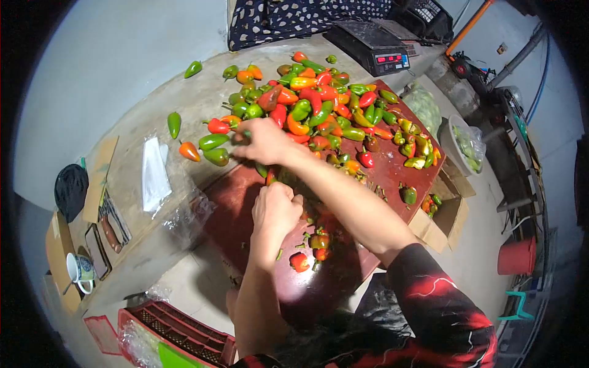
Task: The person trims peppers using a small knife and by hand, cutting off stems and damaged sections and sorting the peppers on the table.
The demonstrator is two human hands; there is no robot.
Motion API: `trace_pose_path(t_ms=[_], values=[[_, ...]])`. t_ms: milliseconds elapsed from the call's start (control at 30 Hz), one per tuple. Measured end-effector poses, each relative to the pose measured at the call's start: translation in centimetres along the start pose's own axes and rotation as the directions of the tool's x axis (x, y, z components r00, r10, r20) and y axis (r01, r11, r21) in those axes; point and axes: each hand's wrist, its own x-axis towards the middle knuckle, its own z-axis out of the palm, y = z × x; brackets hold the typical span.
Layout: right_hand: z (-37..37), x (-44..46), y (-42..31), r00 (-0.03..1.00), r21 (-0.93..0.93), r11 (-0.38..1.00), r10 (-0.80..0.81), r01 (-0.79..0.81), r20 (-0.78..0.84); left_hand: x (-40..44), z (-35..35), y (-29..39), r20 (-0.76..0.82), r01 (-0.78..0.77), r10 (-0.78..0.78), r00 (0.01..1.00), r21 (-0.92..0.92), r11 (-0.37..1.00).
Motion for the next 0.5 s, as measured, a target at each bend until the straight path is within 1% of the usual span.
trace_pose_path(t_ms=[33, 100, 133, 167, 200, 233, 267, 300, 333, 367, 400, 433, 467, 500], values=[[1.5, 0.9, -0.7, 1.0, -0.018, 1.0, -0.002, 0.003, 0.03, 0.1, 0.5, -0.5, -0.002, 0.004, -0.004, 1.0, -0.004, 1.0], [2.6, 1.5, -2.6, 0.988, -0.166, 0.986, 0.048, -0.023, 0.15, 0.2, 1.7, -1.5, -0.148, -0.068, 0.068, 0.987, 0.004, 0.998], [2.7, 1.7, -3.5, 0.976, -0.253, 0.967, 0.077, -0.023, 0.205, 0.3, 1.7, -1.7, -0.15, -0.07, 0.07, 0.986, 0.003, 0.998], [3.2, 2.1, -3.1, 0.966, -0.267, 0.963, 0.101, -0.035, 0.236, 0.4, 1.3, -1.8, -0.092, -0.035, 0.032, 0.995, -0.04, 0.999], [3.8, 2.1, -2.0, 0.967, -0.27, 0.962, 0.099, -0.033, 0.237, 0.4, 0.7, -1.4, -0.032, 0.003, -0.005, 0.999, -0.079, 0.997], [4.3, 2.2, -0.9, 0.972, -0.204, 0.978, 0.089, -0.044, 0.217, 0.1, 0.1, -0.9, -0.024, 0.069, -0.069, 0.997, -0.007, 0.998], [4.0, 2.0, -1.0, 0.977, -0.136, 0.989, 0.082, -0.056, 0.195, 0.1, 0.0, -0.9, -0.026, 0.068, -0.068, 0.997, -0.006, 0.998], [3.4, 1.3, -0.7, 0.976, -0.114, 0.992, 0.081, -0.059, 0.2, 0.1, 0.0, -1.0, -0.059, 0.035, -0.035, 0.998, -0.006, 0.999], [3.4, 0.8, 0.2, 0.99, -0.138, 0.989, 0.063, -0.046, 0.125, 0.2, 0.1, -1.2, -0.094, 0.003, -0.004, 0.996, -0.005, 1.0], [2.4, -0.5, 0.5, 0.999, -0.071, 0.997, 0.009, -0.005, 0.048, 0.8, 0.6, -1.9, -0.098, -0.037, 0.018, 0.995, -0.194, 0.98], [1.7, -1.7, 1.4, 0.998, 0.017, 1.0, -0.023, 0.024, -0.052, 0.6, 0.2, -1.8, -0.218, -0.121, 0.084, 0.972, -0.16, 0.98], [-0.2, -3.6, 0.9, 0.991, 0.034, 0.999, -0.022, 0.027, -0.136, 0.9, 0.2, -2.1, -0.237, -0.109, 0.036, 0.971, -0.304, 0.946], [-1.8, -5.6, 1.2, 0.983, 0.049, 0.999, -0.012, 0.022, -0.185, 1.5, 0.5, -2.7, -0.242, -0.1, -0.01, 0.97, -0.44, 0.892], [-3.6, -7.8, 1.1, 0.974, 0.051, 0.999, 0.001, 0.011, -0.227, 2.2, 1.5, -3.8, -0.327, -0.148, -0.013, 0.945, -0.462, 0.875]])
